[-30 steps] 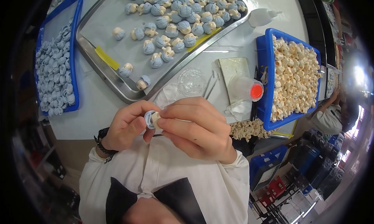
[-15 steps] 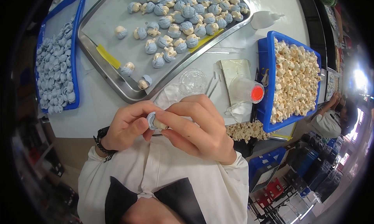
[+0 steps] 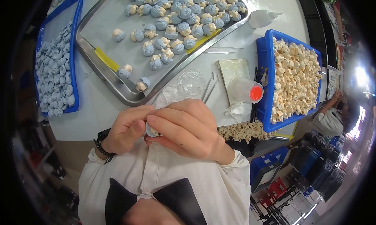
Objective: The person assembles small plastic toy figurines by hand, attaching toy heads to toy bodies from trays.
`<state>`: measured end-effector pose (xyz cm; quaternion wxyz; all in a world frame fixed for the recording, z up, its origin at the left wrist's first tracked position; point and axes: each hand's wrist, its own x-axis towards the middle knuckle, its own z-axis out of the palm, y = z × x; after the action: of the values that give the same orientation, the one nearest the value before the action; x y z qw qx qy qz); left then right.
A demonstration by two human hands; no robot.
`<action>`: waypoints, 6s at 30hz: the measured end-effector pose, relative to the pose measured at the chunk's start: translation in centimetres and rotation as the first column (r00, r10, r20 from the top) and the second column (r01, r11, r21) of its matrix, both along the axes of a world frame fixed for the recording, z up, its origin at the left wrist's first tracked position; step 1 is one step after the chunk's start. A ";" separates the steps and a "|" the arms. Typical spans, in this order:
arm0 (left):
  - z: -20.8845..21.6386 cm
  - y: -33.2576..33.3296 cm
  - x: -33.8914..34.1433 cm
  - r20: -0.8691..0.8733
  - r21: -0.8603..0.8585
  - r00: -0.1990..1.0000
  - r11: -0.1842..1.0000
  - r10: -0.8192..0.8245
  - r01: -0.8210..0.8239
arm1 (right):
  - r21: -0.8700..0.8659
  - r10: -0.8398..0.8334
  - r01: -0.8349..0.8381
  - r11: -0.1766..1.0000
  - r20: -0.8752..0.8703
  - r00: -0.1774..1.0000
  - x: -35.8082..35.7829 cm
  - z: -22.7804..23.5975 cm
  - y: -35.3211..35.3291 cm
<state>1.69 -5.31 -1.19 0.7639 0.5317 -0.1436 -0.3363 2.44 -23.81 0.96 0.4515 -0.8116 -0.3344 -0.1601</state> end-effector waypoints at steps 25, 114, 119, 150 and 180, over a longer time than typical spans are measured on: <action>0.5 -1.3 -0.2 -0.038 0.173 0.984 0.971 0.174 -0.165 | -0.047 0.024 -0.032 0.998 -0.166 0.986 -0.2 0.3 -2.1; 0.2 -0.1 -0.4 -0.033 0.043 0.987 0.987 0.157 -0.155 | -0.059 0.042 -0.056 0.997 -0.222 0.974 0.2 1.3 -1.9; 0.6 -0.2 -0.4 -0.130 -0.018 0.983 0.991 0.130 -0.133 | 0.000 0.071 -0.072 0.997 -0.130 0.989 0.4 0.5 -1.4; 1.6 4.7 1.3 -0.234 -0.972 0.909 0.088 -0.345 -0.217 | -0.368 -0.149 0.134 0.920 -0.011 0.989 4.9 -1.2 4.0; 5.6 9.6 0.9 0.965 0.245 0.256 0.508 -0.050 -0.826 | -0.174 -0.052 0.034 0.984 -0.098 0.994 3.4 -1.6 3.3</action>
<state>2.64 4.30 4.38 0.3226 0.8942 -0.2215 0.2172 5.82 -20.48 -0.68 0.3927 -0.8617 -0.3057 -0.0986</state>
